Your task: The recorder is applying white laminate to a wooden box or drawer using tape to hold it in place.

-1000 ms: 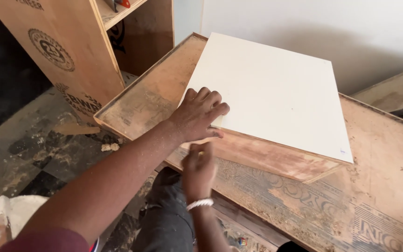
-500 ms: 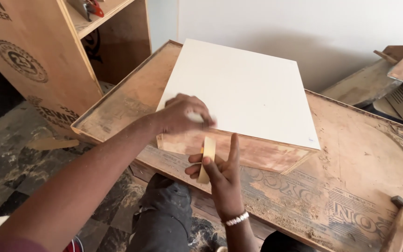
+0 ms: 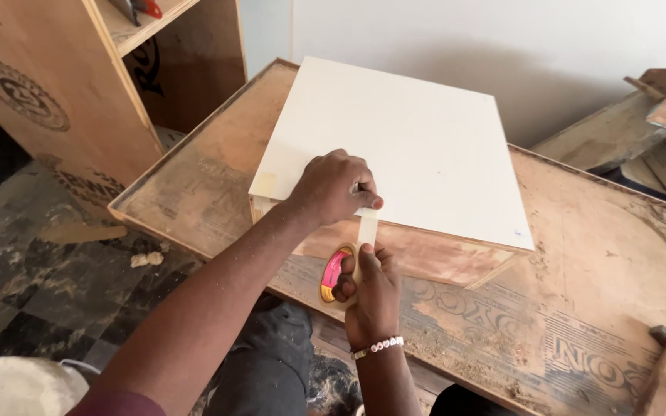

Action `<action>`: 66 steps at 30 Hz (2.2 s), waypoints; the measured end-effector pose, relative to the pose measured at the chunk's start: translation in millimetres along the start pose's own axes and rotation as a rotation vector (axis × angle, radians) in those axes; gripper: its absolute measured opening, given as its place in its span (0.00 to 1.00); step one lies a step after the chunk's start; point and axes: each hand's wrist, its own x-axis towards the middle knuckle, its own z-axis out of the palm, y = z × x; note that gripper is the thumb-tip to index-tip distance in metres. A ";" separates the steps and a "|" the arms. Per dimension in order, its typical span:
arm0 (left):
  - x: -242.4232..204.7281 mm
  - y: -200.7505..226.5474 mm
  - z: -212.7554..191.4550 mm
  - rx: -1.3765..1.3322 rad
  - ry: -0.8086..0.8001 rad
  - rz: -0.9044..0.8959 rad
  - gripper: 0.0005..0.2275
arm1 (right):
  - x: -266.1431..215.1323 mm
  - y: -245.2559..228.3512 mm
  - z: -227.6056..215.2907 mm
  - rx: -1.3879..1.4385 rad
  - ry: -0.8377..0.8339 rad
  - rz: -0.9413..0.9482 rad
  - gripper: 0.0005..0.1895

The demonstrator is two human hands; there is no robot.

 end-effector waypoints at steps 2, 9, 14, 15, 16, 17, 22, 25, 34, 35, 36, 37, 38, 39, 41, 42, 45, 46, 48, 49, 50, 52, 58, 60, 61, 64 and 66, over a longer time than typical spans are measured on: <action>-2.8 -3.7 1.6 -0.017 0.030 0.005 0.11 | 6.4 7.1 -4.3 -0.010 -0.013 -0.009 0.07; 7.4 -11.9 10.0 0.088 0.113 -0.011 0.22 | 32.0 16.0 -7.5 -0.084 0.007 -0.014 0.06; 0.3 -1.6 -7.8 0.173 -0.153 0.053 0.20 | 36.7 15.4 -8.2 -0.115 0.028 0.002 0.07; -3.2 0.0 -12.3 0.167 -0.212 0.084 0.22 | 34.0 16.6 -10.5 -0.119 0.013 0.004 0.07; -6.3 -0.9 -9.8 0.168 -0.214 0.078 0.22 | 33.8 15.2 -8.5 -0.120 0.011 0.010 0.07; -9.4 -1.6 -7.8 0.190 -0.175 0.101 0.23 | 33.2 13.4 -6.2 -0.120 0.016 0.010 0.08; -14.9 -10.8 10.2 0.276 -0.093 0.166 0.24 | 36.6 9.4 -5.9 -0.130 -0.001 0.008 0.11; -14.0 -15.2 20.2 0.336 -0.059 0.226 0.27 | 32.8 0.4 0.9 -0.201 -0.009 0.042 0.08; -16.5 -18.3 24.0 0.465 -0.002 0.292 0.32 | 39.4 38.3 -3.5 -0.323 0.141 -0.081 0.09; -16.2 -17.8 23.4 0.499 -0.008 0.306 0.33 | 39.0 49.1 -7.1 -0.577 0.125 -0.322 0.06; -15.7 -16.7 23.3 0.533 -0.011 0.322 0.33 | 38.8 59.5 -11.4 -0.829 0.108 -0.566 0.05; -17.5 -16.5 25.0 0.529 -0.003 0.331 0.33 | 29.3 68.4 -12.1 -0.830 0.114 -0.576 0.05; -19.3 -16.1 27.0 0.566 -0.007 0.342 0.35 | 19.9 77.4 -13.1 -0.855 0.053 -0.710 0.06; -21.0 -15.9 28.9 0.602 -0.010 0.352 0.36 | 10.9 86.5 -13.9 -0.878 -0.011 -0.843 0.08; -17.1 -14.9 24.1 0.612 0.013 0.360 0.38 | 8.2 68.8 -21.3 -0.807 0.043 -0.649 0.08; -20.6 -14.8 24.1 0.613 0.010 0.356 0.40 | 2.4 64.2 -27.1 -0.735 0.093 -0.424 0.08; -21.9 1.9 8.8 0.341 -0.033 0.203 0.37 | 0.6 22.0 -66.5 -0.693 -0.060 -0.364 0.23; -16.6 -2.3 11.0 0.337 -0.029 0.215 0.37 | -7.1 7.9 -67.7 -0.694 -0.051 -0.373 0.23; -5.3 -11.2 16.0 -0.028 -0.129 0.041 0.26 | -22.5 -19.8 -69.7 -0.520 -0.285 -0.460 0.47; -3.2 -4.9 15.4 -0.033 -0.130 0.052 0.26 | -23.7 -27.8 -65.0 -0.522 -0.276 -0.467 0.47; -3.8 0.5 15.0 -0.089 -0.173 0.071 0.24 | -25.4 -34.3 -60.6 -0.469 -0.290 -0.386 0.49; -3.2 6.3 17.3 -0.146 -0.217 0.089 0.22 | -24.8 -39.0 -55.9 -0.416 -0.305 -0.304 0.52; 11.9 25.1 26.5 -0.236 -0.186 0.005 0.13 | -12.0 -31.9 -53.4 -0.234 -0.381 -0.530 0.40; 18.4 33.1 34.6 -0.091 -0.103 -0.057 0.11 | -11.3 -31.8 -49.1 -0.236 -0.099 -0.398 0.28; 18.2 33.1 39.9 -0.094 -0.110 -0.059 0.11 | -11.3 -31.5 -49.3 -0.236 -0.093 -0.393 0.28; 21.4 30.9 49.4 -0.038 -0.017 -0.029 0.10 | -4.3 -31.5 -49.8 -0.219 0.016 -0.276 0.22; 19.6 26.8 53.3 -0.047 0.043 0.034 0.11 | 2.1 -24.3 -54.6 -0.207 0.039 -0.253 0.21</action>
